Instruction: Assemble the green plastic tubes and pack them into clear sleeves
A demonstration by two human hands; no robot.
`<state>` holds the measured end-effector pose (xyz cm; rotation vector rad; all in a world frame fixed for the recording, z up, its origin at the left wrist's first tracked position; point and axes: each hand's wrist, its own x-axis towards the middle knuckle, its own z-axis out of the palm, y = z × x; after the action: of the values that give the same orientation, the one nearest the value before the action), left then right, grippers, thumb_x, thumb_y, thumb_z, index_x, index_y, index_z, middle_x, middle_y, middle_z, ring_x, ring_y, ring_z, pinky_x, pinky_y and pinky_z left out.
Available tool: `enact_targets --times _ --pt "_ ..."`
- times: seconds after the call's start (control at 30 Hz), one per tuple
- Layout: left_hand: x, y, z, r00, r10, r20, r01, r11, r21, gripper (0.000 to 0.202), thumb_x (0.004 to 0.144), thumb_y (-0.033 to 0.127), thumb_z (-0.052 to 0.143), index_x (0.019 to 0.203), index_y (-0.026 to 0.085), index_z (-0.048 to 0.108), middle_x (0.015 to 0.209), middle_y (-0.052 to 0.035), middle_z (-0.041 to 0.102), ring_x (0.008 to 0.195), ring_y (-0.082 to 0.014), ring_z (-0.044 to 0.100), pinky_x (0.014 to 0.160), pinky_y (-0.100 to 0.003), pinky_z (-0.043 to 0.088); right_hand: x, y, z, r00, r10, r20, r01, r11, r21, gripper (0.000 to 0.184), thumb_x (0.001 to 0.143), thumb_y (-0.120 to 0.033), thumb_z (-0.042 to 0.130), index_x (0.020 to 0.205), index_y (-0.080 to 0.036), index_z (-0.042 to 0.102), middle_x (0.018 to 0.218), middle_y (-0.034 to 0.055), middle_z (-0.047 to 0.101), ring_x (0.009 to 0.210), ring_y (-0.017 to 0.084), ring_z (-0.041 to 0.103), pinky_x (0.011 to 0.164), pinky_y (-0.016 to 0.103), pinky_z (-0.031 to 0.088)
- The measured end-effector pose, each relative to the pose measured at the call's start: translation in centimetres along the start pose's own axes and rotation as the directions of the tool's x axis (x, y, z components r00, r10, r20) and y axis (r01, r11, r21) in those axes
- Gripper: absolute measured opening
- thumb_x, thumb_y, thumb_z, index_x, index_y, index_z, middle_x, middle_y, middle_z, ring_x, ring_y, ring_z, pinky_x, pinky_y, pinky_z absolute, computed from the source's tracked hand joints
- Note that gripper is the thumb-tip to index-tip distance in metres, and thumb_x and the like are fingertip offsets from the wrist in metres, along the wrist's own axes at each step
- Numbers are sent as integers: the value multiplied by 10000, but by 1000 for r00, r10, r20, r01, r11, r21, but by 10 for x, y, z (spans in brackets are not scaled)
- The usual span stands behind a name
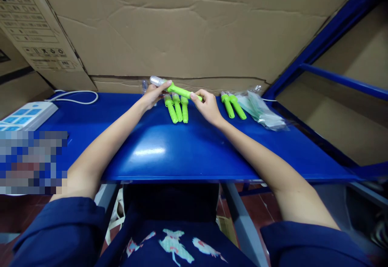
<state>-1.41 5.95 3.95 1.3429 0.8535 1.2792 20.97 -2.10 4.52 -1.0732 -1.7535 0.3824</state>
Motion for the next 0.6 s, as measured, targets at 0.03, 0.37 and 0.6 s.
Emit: enact_targets --times 0.03,0.37,0.6 --pt "0 0 0 1000 4 -2 -4 1000 -2 565 646 592 865 964 177 652 911 -56 718 864 -196 699 855 -344 524 0 0 0 999 35 29 -36 998 53 668 807 -876 489 685 -219 492 581 -25 417 557 118 351 517 266 282" --pt "-5 4 4 996 86 26 -88 992 91 541 640 554 873 913 136 665 924 -88 729 880 -199 693 865 -349 534 8 6 -2 742 354 569 -622 680 388 531 1025 -592 379 668 -206 452 457 -120 176 380 50 96 389 211 103" --pt "-4 7 13 989 112 -100 -100 988 120 474 727 555 820 876 131 669 886 -86 744 770 -156 680 767 -287 533 -2 11 3 989 49 139 -25 986 -165 626 960 -755 355 942 -171 580 731 59 628 623 178 569 586 268 386"
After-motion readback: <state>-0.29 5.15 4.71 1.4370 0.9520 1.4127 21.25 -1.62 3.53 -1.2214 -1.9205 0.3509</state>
